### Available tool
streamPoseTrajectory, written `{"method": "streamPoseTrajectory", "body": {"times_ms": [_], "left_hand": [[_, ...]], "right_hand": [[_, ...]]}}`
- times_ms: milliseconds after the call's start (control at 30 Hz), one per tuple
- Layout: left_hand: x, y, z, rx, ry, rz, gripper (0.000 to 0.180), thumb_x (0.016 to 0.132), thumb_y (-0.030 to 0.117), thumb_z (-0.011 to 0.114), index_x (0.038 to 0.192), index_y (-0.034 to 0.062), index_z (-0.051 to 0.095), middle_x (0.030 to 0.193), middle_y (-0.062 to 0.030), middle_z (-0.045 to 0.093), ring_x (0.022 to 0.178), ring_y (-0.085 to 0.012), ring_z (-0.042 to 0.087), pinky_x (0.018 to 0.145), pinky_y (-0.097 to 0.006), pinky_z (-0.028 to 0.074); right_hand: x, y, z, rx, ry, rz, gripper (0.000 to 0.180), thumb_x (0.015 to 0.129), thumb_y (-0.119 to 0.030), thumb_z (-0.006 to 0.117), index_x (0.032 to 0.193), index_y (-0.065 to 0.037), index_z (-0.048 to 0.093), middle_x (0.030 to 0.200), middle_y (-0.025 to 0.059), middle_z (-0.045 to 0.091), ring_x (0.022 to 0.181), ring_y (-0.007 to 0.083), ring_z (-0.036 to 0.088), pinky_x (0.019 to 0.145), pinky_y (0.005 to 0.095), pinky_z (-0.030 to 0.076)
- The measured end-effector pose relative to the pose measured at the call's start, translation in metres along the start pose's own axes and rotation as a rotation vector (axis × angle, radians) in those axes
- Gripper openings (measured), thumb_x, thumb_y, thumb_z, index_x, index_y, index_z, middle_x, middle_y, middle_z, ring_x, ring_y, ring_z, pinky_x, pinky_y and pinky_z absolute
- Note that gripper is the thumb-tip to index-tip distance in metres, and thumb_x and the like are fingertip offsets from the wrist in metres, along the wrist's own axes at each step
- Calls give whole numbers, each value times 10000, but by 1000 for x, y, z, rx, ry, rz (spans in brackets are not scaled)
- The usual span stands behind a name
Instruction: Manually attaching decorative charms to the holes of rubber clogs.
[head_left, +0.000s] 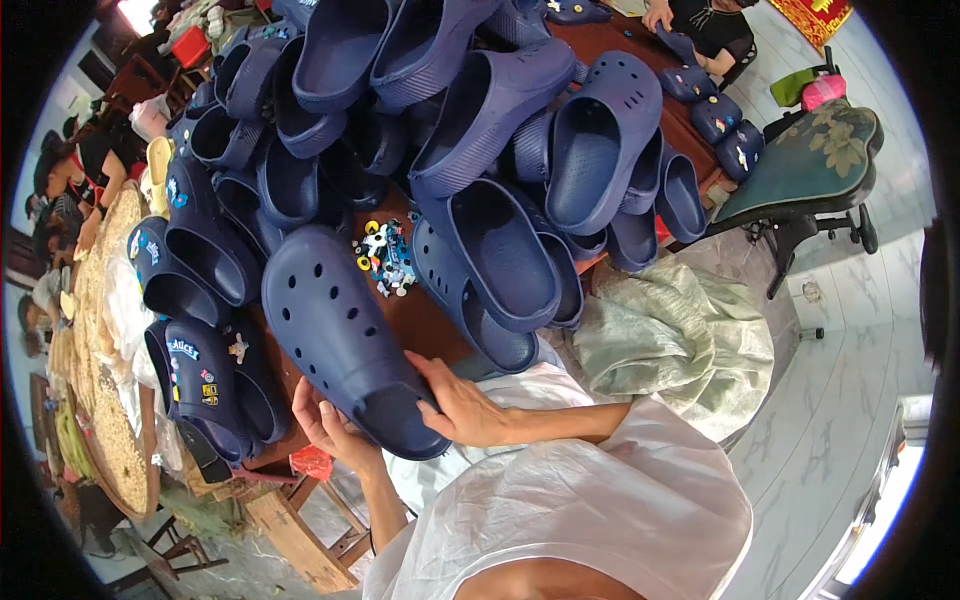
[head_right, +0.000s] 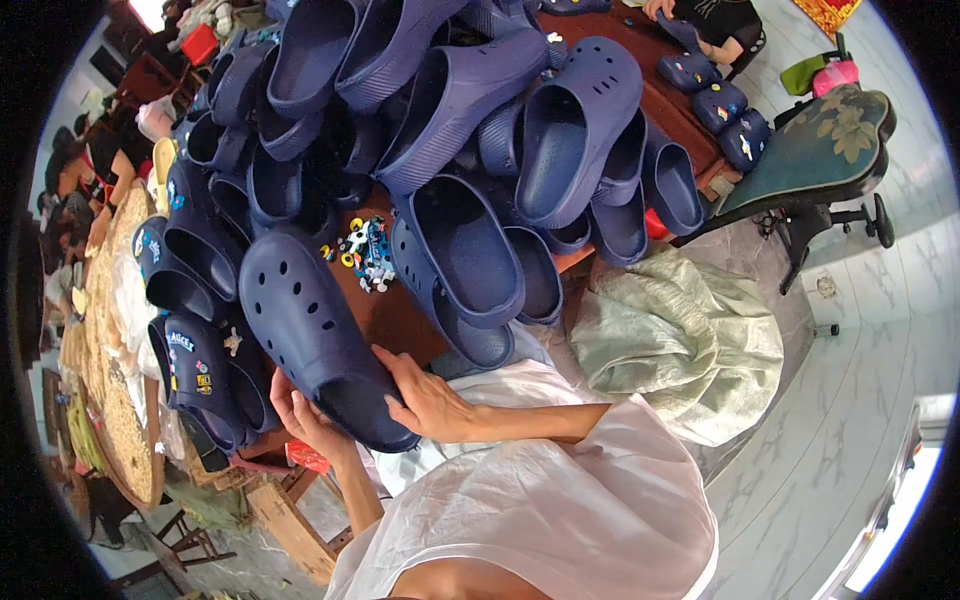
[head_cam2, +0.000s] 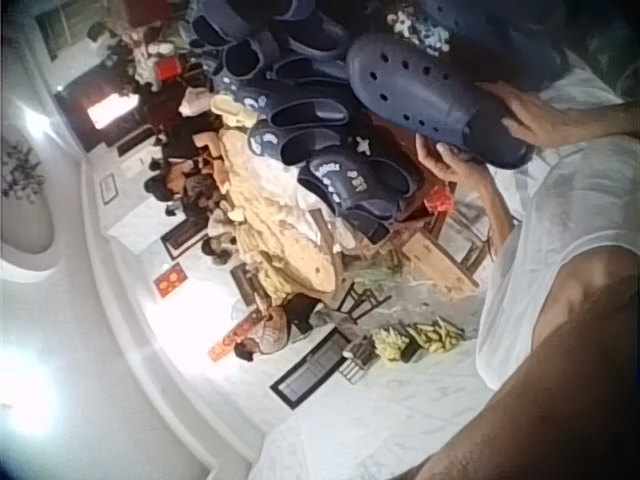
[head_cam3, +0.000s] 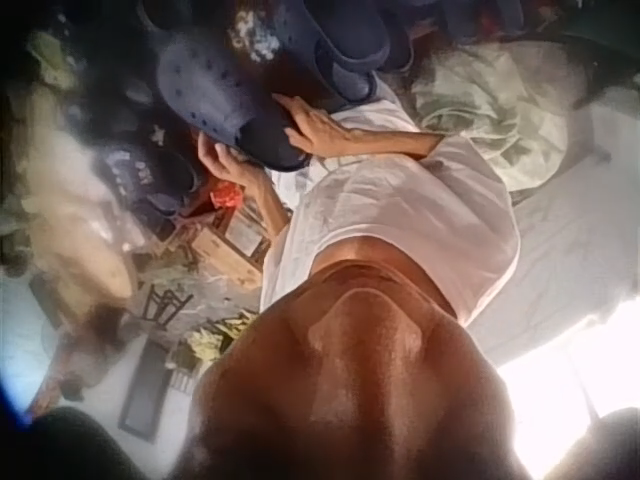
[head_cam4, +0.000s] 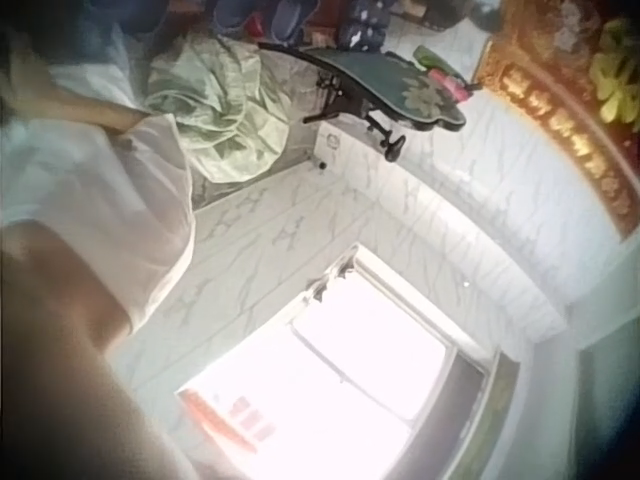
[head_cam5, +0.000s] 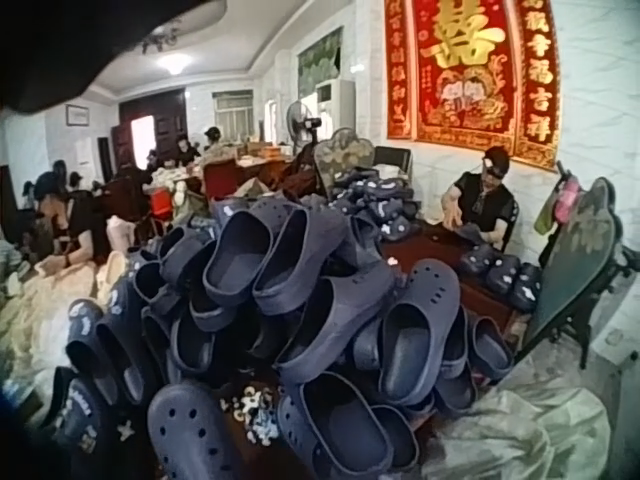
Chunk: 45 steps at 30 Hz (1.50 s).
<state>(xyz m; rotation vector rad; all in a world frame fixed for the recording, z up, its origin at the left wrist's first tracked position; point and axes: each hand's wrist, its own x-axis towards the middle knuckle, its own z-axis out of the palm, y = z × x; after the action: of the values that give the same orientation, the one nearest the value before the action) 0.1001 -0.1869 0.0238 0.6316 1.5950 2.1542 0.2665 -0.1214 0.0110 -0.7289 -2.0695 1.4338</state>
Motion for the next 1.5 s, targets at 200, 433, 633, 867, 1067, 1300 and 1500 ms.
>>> {"method": "streamPoseTrajectory", "body": {"times_ms": [200, 433, 633, 867, 1067, 1300, 1500], "left_hand": [[7, 9, 34, -85, -368, 338, 323, 936, 157, 604, 1183, -48, 567, 1211, -177, 591, 1090, -218, 598, 948, -354, 483], [6, -4, 65, 106, -512, 235, 155, 958, -20, 538, 1070, -41, 643, 1163, -173, 613, 974, -177, 638, 836, -293, 551], [3, -37, 51, 199, -555, 96, 147, 972, -29, 538, 1064, -26, 653, 1143, -116, 623, 985, -133, 622, 850, -264, 531], [11, -55, 34, 293, -553, -31, 145, 976, -11, 556, 1079, -11, 657, 1121, -78, 624, 968, -121, 618, 839, -246, 520], [11, -59, 28, 367, -599, -40, 156, 971, -10, 557, 1081, 6, 666, 1075, -63, 628, 978, -125, 628, 838, -242, 517], [-2, -57, 37, 449, -652, -10, 176, 956, -17, 555, 1078, 16, 677, 1060, -65, 644, 920, -131, 637, 793, -249, 521], [-3, -53, 41, 525, -719, -44, 168, 981, 23, 545, 1095, -5, 665, 1061, -62, 655, 977, -127, 629, 859, -258, 505]], "right_hand": [[-40, -12, -36, 102, 274, -121, 685, 904, -116, 585, 1472, 48, 238, 1309, 285, 456, 1184, 405, 522, 983, 430, 436], [-100, 20, -114, -207, 629, -228, 526, 872, -40, 560, 1347, 36, 348, 1256, 149, 488, 1067, 247, 495, 964, 415, 416], [-103, 8, -188, 45, 1239, 54, 678, 937, -146, 471, 1525, -13, 160, 1496, 155, 301, 1348, 250, 323, 1142, 363, 213], [-111, 57, -276, 216, 1317, 50, 621, 917, -199, 530, 1473, -26, 314, 1346, 132, 483, 1230, 215, 446, 1095, 330, 291], [-112, 102, -332, 228, 1224, 41, 567, 907, -217, 567, 1424, -18, 445, 1292, 98, 538, 1171, 184, 502, 1066, 310, 342], [-85, 124, -364, 48, 1162, 68, 608, 907, -133, 621, 1468, -38, 406, 954, 17, 551, 893, 108, 531, 846, 262, 445], [-89, 158, -350, -56, 1116, 28, 748, 856, -33, 610, 1528, -67, 285, 988, 56, 586, 838, 117, 541, 760, 265, 457]]}}
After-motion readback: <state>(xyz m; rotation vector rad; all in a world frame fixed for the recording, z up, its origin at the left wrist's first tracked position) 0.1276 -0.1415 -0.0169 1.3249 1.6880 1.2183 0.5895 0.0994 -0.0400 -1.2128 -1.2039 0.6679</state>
